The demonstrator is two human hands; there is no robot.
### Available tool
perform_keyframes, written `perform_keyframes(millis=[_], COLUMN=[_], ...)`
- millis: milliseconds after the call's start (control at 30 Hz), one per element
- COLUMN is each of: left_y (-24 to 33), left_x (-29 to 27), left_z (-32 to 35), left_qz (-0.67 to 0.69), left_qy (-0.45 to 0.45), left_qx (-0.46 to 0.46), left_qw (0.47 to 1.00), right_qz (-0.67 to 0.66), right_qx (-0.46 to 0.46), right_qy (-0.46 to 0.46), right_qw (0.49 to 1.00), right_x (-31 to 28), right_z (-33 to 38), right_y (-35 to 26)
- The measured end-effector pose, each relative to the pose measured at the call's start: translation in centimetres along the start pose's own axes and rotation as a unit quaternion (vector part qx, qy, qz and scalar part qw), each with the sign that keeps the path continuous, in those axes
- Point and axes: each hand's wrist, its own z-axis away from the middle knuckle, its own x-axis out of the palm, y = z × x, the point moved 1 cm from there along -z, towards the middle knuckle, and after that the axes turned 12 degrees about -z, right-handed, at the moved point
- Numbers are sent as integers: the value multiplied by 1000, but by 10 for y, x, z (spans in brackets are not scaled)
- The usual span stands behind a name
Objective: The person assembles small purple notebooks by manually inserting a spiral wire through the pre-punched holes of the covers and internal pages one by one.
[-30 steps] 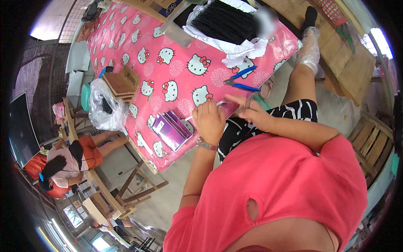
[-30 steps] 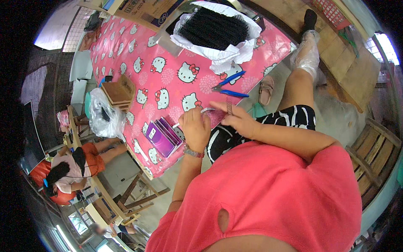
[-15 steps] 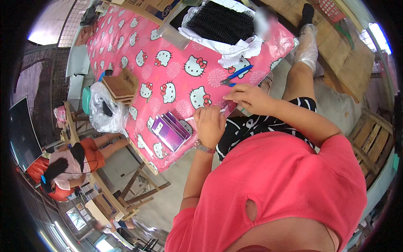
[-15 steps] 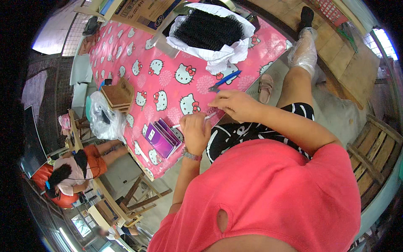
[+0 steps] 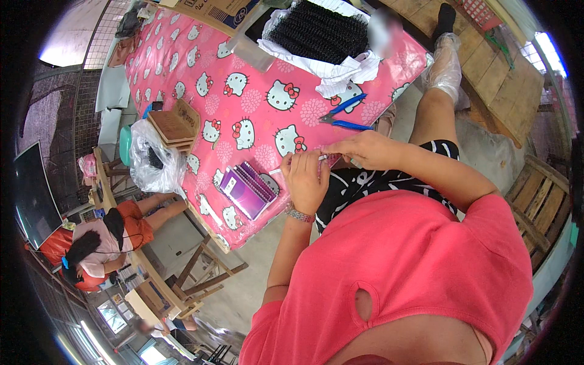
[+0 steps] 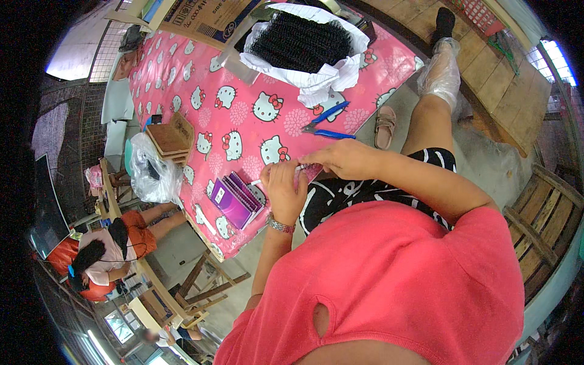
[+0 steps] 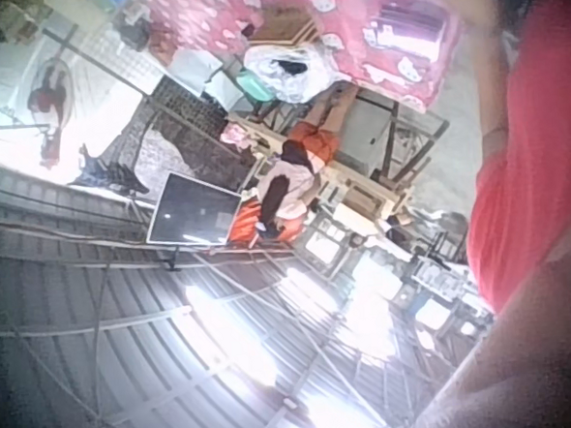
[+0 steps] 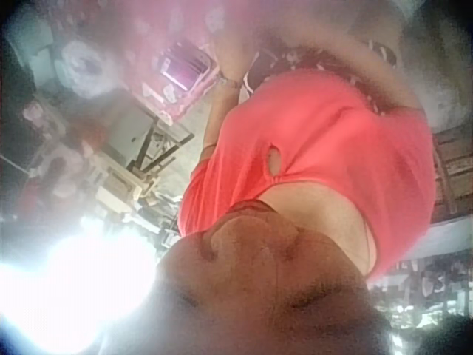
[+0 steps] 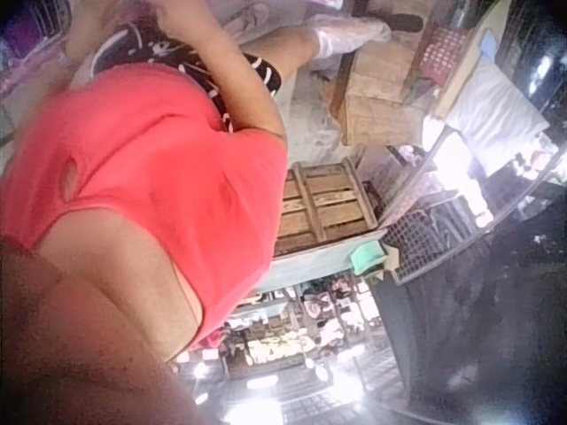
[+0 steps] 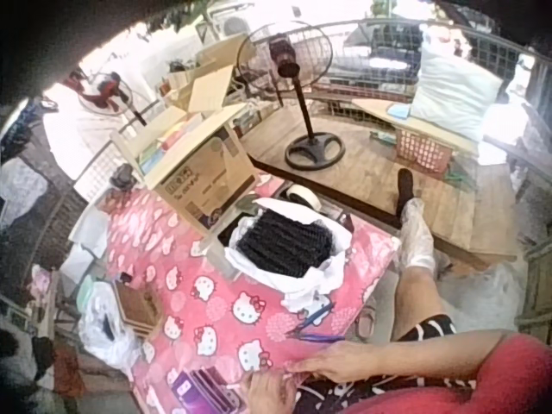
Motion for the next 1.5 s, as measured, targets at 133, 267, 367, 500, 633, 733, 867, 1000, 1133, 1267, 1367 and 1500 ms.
perform_keyframes(millis=[133,267,367,500,633,733,867,1000,1133,1267,1367,1500], left_y=[1,0,-1,1,-1,-2,-1,-5,-12,-2,-7,-16], left_x=[-4,-1,-1,-2,-1,0,0,3,7,-4,0,7], left_z=[-2,-1,1,0,3,3,2,4,9,7,15,22], left_qz=[6,6,-5,-8,-5,-11,7,10,44,-72,-120,-50], left_qy=[13,9,-4,-7,2,2,8,15,-16,-6,3,-24], left_qx=[-13,12,14,9,10,16,8,13,0,-57,-112,-144], left_qw=[1000,1000,1000,1000,1000,1000,1000,1000,999,996,986,988], right_qz=[-40,-19,2,52,73,91,93,119,147,133,155,294], right_qx=[-53,-50,96,-8,102,-77,35,-33,43,-14,-23,-79], right_qy=[110,88,-13,74,37,115,63,105,25,57,35,78], right_qw=[992,995,995,996,991,986,993,987,988,989,987,949], right_x=[7,5,1,5,8,10,11,13,11,10,15,20], right_z=[-2,-5,-9,-10,-14,-10,-13,-13,-19,-18,-21,-26], right_y=[-4,-1,-18,-26,-26,-29,-26,-29,-29,-33,-29,-52])
